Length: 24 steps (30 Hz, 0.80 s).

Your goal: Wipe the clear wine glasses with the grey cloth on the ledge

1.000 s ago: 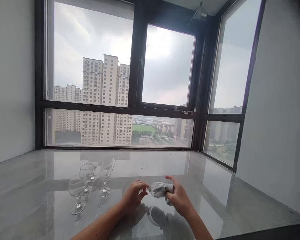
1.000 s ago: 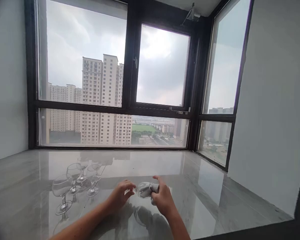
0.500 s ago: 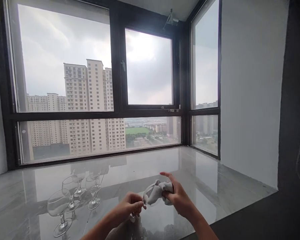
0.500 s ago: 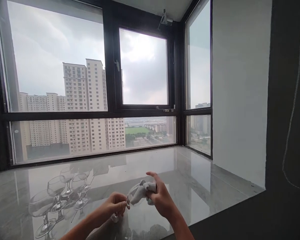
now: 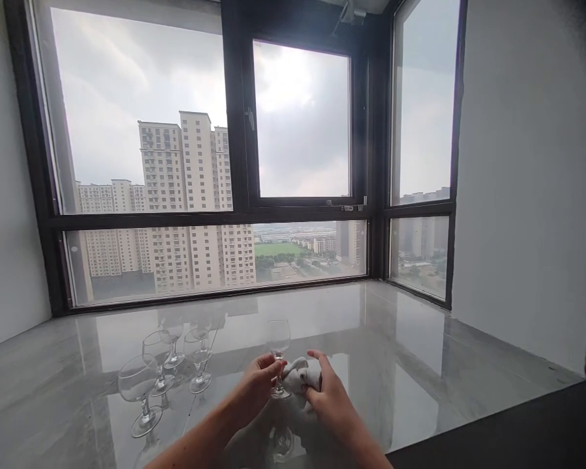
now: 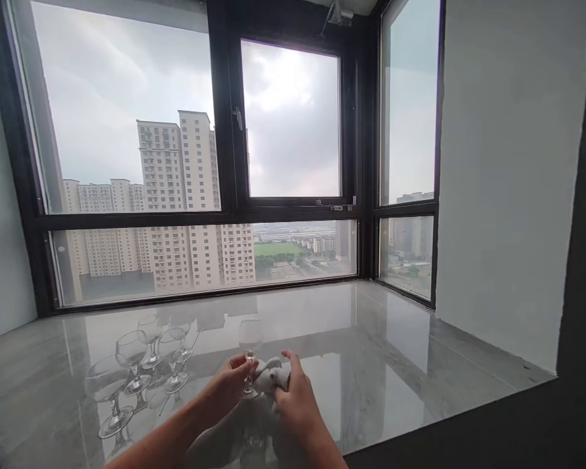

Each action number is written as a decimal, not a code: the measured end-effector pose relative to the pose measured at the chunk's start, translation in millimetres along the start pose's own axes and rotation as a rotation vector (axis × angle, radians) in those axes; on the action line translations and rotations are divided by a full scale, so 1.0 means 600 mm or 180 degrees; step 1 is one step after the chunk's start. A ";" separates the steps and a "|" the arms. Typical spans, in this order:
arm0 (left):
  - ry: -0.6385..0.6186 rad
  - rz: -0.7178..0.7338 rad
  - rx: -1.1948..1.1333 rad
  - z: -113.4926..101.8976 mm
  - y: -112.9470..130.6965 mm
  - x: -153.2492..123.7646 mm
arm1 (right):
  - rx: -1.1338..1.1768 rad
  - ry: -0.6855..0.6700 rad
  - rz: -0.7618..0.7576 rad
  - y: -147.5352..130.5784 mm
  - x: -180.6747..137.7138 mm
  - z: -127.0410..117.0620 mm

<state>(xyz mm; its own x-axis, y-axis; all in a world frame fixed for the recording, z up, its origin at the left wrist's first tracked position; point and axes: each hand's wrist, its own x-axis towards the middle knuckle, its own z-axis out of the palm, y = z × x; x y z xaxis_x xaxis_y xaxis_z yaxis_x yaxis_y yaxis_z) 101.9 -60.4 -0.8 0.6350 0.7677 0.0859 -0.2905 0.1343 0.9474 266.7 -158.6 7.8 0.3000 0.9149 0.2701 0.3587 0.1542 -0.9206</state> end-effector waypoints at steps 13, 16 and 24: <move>0.0892 0.0259 0.0137 -0.035 0.001 0.018 | -0.0734 -0.0069 0.0049 -0.002 -0.010 -0.005; 0.0797 0.0398 0.0220 -0.039 0.006 0.021 | -0.1256 -0.0060 -0.0049 0.002 -0.011 -0.004; 0.1179 0.0925 0.2244 -0.061 -0.003 0.041 | -0.1821 0.0444 0.0567 0.003 0.003 -0.056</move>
<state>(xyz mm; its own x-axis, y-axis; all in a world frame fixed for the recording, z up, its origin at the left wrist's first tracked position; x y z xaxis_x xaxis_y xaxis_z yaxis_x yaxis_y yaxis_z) 91.8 -18.5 -11.7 0.2928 0.8835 0.3656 0.1864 -0.4278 0.8845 297.8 -169.1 16.4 0.4980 0.8448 0.1959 0.6983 -0.2567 -0.6682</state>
